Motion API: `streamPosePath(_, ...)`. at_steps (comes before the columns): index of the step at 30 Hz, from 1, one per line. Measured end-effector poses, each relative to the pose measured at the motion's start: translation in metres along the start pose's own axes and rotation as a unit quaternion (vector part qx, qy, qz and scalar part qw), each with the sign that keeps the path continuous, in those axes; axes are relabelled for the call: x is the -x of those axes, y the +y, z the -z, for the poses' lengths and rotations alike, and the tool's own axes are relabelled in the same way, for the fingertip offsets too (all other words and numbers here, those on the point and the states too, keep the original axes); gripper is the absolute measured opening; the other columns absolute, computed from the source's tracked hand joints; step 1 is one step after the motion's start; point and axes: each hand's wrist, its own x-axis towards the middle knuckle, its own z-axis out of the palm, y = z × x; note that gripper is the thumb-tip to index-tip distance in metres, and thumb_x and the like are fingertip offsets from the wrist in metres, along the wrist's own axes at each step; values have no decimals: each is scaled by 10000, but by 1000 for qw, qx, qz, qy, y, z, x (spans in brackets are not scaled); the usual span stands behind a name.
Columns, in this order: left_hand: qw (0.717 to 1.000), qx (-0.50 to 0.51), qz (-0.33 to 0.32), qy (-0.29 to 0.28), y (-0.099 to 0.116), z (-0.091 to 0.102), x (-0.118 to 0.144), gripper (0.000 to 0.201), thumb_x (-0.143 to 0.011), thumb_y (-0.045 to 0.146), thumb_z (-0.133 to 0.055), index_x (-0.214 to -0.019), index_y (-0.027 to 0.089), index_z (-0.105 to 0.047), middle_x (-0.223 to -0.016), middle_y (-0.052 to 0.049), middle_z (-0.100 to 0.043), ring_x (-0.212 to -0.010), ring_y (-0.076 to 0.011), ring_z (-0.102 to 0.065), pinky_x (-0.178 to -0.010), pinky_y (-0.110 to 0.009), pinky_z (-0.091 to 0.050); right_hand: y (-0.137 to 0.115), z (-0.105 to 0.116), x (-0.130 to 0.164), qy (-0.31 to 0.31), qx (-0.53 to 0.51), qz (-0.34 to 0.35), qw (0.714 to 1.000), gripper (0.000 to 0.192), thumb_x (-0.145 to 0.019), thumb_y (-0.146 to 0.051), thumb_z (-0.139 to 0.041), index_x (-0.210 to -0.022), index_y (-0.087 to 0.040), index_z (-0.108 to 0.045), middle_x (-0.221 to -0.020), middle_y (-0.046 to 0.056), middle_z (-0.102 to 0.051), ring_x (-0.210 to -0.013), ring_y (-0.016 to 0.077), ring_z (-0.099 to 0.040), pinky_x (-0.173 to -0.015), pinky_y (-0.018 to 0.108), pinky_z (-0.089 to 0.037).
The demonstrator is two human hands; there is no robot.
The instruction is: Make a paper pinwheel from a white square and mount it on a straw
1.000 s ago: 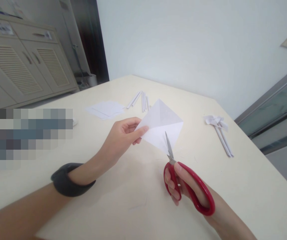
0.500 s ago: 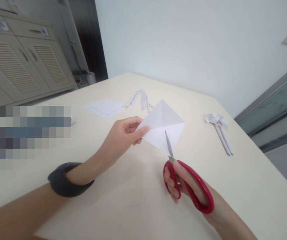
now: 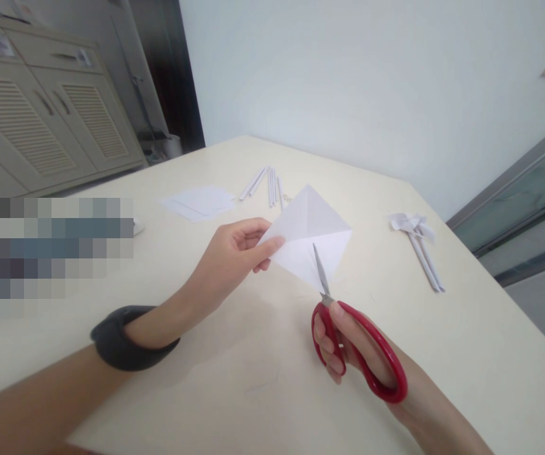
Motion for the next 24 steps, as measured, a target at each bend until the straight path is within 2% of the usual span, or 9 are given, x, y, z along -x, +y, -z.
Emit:
streamPosePath(7,1000,21,6,-3,-2,0,-1,114,-813,264,-606,-748,171,-592,-605,43,-488,-515,-70,-407,-495,-180,-344,-1,0,-2,-13,11,5,1000,335,-933,-416,-420,-691,-185,-437,-617,-40,-407,-546,94,-407,-558,235,-352)
streamPosePath(24,1000,24,6,1,-1,0,-1,109,-806,237,-614,-726,169,-584,-606,44,-487,-507,-67,-414,-488,-176,-353,-2,0,-5,-9,42,-1,999,378,-913,-462,-424,-652,-189,-408,-551,-40,-400,-501,101,-396,-528,253,-360)
